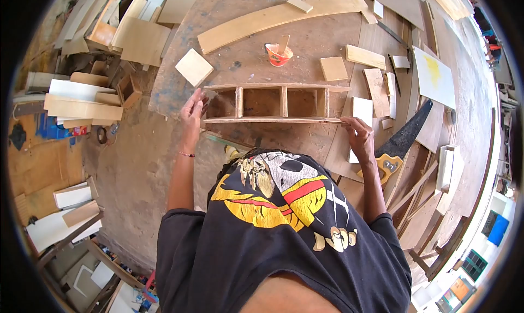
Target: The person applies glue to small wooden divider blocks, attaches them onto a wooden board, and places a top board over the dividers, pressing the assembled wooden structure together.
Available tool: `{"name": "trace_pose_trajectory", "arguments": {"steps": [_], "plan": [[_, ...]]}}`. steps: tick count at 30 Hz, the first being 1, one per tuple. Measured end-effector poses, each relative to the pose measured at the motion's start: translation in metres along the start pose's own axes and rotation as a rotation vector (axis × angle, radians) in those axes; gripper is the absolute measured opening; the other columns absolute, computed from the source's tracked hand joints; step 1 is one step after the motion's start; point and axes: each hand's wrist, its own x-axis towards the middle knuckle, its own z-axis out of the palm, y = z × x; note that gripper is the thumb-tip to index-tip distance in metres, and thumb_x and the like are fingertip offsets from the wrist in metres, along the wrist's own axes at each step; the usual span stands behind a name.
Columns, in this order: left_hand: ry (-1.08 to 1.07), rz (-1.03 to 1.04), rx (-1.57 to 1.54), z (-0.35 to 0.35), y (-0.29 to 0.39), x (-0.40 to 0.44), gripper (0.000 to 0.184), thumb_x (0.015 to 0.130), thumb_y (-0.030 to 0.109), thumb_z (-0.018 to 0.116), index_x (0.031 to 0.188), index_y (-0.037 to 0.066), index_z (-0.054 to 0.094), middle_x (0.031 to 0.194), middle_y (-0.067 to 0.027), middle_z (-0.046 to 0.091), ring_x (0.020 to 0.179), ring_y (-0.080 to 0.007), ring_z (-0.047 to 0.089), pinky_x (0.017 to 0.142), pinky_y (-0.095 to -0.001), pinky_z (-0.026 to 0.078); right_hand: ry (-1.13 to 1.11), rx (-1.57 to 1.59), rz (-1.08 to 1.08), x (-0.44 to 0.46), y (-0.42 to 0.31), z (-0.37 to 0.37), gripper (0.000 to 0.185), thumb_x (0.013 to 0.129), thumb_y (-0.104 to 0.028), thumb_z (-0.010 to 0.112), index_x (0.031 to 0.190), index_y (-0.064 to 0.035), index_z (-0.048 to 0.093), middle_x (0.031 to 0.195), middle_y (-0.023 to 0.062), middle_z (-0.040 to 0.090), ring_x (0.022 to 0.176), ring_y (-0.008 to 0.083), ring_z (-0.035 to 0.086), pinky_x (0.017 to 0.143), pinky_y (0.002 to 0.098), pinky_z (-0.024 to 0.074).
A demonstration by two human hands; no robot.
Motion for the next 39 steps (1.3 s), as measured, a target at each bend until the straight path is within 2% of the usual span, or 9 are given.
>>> {"name": "trace_pose_trajectory", "arguments": {"steps": [6,9,15,22,28,32,35,37,39], "plan": [[-0.036,-0.036,-0.209,0.007,0.002,-0.024,0.052,0.096,0.035,0.04,0.128,-0.005,0.042,0.123,-0.0157,0.051,0.114,-0.0226,0.049,0.098,-0.0349,0.038,0.017,-0.004,-0.016,0.005,0.006,0.006,0.021,0.074,0.006,0.06,0.092,-0.0034,0.065,0.081,0.0124,0.066,0.073,0.0232,0.065,0.065,0.0305,0.0523],[-0.042,-0.004,-0.172,0.01,0.002,-0.034,0.056,0.095,0.04,0.04,0.127,-0.006,0.043,0.124,-0.0161,0.051,0.116,-0.0227,0.047,0.1,-0.0343,0.035,-0.002,-0.028,-0.002,0.007,0.005,0.004,0.023,0.073,0.006,0.06,0.093,-0.0039,0.065,0.081,0.0123,0.066,0.072,0.0239,0.064,0.064,0.0311,0.0513],[-0.052,0.139,0.216,0.017,0.017,-0.045,0.051,0.092,0.033,0.049,0.125,-0.006,0.046,0.125,-0.0149,0.05,0.117,-0.0218,0.046,0.1,-0.0315,0.033,0.004,0.022,0.026,0.007,0.007,0.008,0.025,0.073,0.007,0.059,0.094,-0.0047,0.066,0.086,0.012,0.066,0.076,0.0244,0.065,0.067,0.0314,0.051],[-0.009,0.076,0.104,0.018,0.005,-0.046,0.048,0.088,0.022,0.059,0.125,-0.005,0.046,0.127,-0.0133,0.049,0.116,-0.0185,0.045,0.099,-0.0305,0.034,-0.001,0.034,0.036,0.008,0.009,0.007,0.027,0.074,0.007,0.058,0.096,-0.0054,0.066,0.088,0.0119,0.066,0.077,0.0228,0.065,0.067,0.0304,0.051],[-0.01,0.05,0.015,0.014,-0.007,-0.043,0.051,0.086,0.02,0.063,0.126,-0.005,0.045,0.127,-0.0113,0.048,0.114,-0.0144,0.044,0.095,-0.0268,0.036,-0.008,0.026,0.034,0.009,0.005,0.006,0.027,0.074,0.006,0.06,0.097,-0.0059,0.066,0.088,0.0116,0.066,0.075,0.0223,0.064,0.065,0.0298,0.0505],[-0.007,0.055,0.023,0.015,-0.006,-0.044,0.053,0.086,0.023,0.063,0.126,-0.005,0.045,0.127,-0.0125,0.048,0.115,-0.0167,0.044,0.097,-0.0282,0.035,-0.037,0.044,0.085,0.01,0.002,0.004,0.03,0.073,0.006,0.062,0.1,-0.0054,0.065,0.088,0.0117,0.066,0.077,0.0226,0.065,0.067,0.0301,0.0506],[-0.009,0.128,0.061,0.012,-0.009,-0.044,0.055,0.09,0.032,0.055,0.128,-0.005,0.042,0.127,-0.0146,0.048,0.118,-0.0207,0.044,0.1,-0.0311,0.033,-0.006,0.044,0.065,0.008,0.007,0.007,0.035,0.072,0.006,0.064,0.104,-0.0047,0.063,0.094,0.0128,0.066,0.083,0.0242,0.065,0.072,0.0311,0.0507],[-0.01,0.106,0.126,0.01,-0.008,-0.041,0.063,0.095,0.043,0.038,0.137,-0.003,0.028,0.138,-0.0146,0.037,0.126,-0.0221,0.037,0.105,-0.0353,0.026,0.029,0.068,0.105,0.006,0.008,0.008,0.039,0.07,0.004,0.067,0.107,-0.0041,0.061,0.101,0.014,0.064,0.09,0.0255,0.063,0.077,0.0322,0.0502],[0.004,0.107,0.016,0.011,-0.016,-0.036,0.065,0.095,0.046,0.034,0.138,-0.002,0.026,0.139,-0.0152,0.034,0.128,-0.0232,0.034,0.107,-0.0356,0.024,0.046,0.014,0.059,0.005,0.016,0.012,0.047,0.067,0.001,0.071,0.112,-0.005,0.059,0.11,0.0142,0.06,0.1,0.0269,0.06,0.083,0.0344,0.0489]]}}
